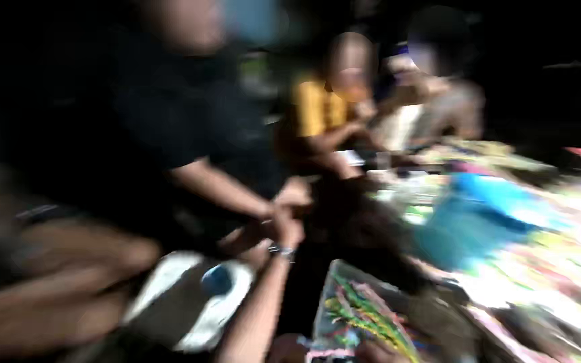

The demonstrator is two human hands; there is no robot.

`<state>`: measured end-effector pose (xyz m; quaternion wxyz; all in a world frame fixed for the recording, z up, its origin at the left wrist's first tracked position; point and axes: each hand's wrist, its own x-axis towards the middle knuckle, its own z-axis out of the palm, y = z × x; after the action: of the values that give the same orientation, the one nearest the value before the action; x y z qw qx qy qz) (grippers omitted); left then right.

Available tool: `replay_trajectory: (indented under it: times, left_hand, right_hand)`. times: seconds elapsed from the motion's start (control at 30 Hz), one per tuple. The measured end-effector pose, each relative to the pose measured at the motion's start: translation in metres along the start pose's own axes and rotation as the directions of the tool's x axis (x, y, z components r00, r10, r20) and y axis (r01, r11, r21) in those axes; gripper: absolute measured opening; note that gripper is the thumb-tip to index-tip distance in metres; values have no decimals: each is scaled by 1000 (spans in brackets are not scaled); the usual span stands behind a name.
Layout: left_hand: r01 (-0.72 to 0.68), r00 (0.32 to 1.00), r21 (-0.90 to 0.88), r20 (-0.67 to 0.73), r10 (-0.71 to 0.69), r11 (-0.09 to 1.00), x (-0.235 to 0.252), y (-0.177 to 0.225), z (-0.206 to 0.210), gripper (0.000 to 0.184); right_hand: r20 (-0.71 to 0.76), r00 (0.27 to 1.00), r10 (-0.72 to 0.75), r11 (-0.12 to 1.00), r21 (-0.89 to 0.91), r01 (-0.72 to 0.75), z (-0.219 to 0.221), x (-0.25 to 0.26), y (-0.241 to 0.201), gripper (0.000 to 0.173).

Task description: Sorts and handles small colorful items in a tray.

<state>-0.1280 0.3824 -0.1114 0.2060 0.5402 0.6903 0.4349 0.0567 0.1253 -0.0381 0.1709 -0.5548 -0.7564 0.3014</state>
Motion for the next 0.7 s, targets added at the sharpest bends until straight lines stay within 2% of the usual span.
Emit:
replay_trajectory:
  times: [0.03,0.1,0.13,0.2,0.27,0.33,0.4,0.43,0.5,0.57,0.63,0.7]
  left_hand:
    - [23,999,57,46,-25,998,-2,-5,-24,42]
    - [-6,943,37,332,-7,999,-6,9,-84,41]
    - [-27,904,38,428,9,999,-15,18,-113,42]
    - [15,883,-29,469,1,999,-49,33,-168,36]
    - [104,915,-179,403,-24,978,-93,42,-206,32]
    - [140,940,-282,339,-38,949,-135,40,-222,29]
    - [138,951,-300,308,-41,944,-166,40,-226,29]
    - [90,966,-277,258,-16,957,-173,47,-228,32]
    - [-77,990,-106,107,88,991,-168,84,-238,44]
    - [-209,973,187,-61,224,960,-150,135,-251,69]
    - [-290,883,443,-218,416,848,-124,182,-255,87]
    - [-368,739,612,-264,620,700,-90,221,-256,91]
  right_hand:
    - [61,997,-51,999,14,50,6,13,-8,21]
    - [108,979,-175,984,58,170,16,28,-16,23]
    - [115,969,-219,974,86,210,21,30,-23,23]
    - [122,953,-276,954,157,256,32,32,-36,23]
    - [74,954,-289,935,235,265,36,31,-46,23]
    - [62,969,-239,936,279,213,33,22,-50,23]
    - [130,974,-187,950,275,146,26,5,-48,26]
    - [165,973,-164,961,249,120,23,-4,-45,28]
    - [196,972,-130,975,205,89,16,-22,-38,31]
    - [206,974,-97,980,191,58,9,-37,-29,32]
    - [181,982,-47,983,186,13,4,-51,-22,30]
    - [169,986,-11,984,175,-18,-3,-61,-21,29]
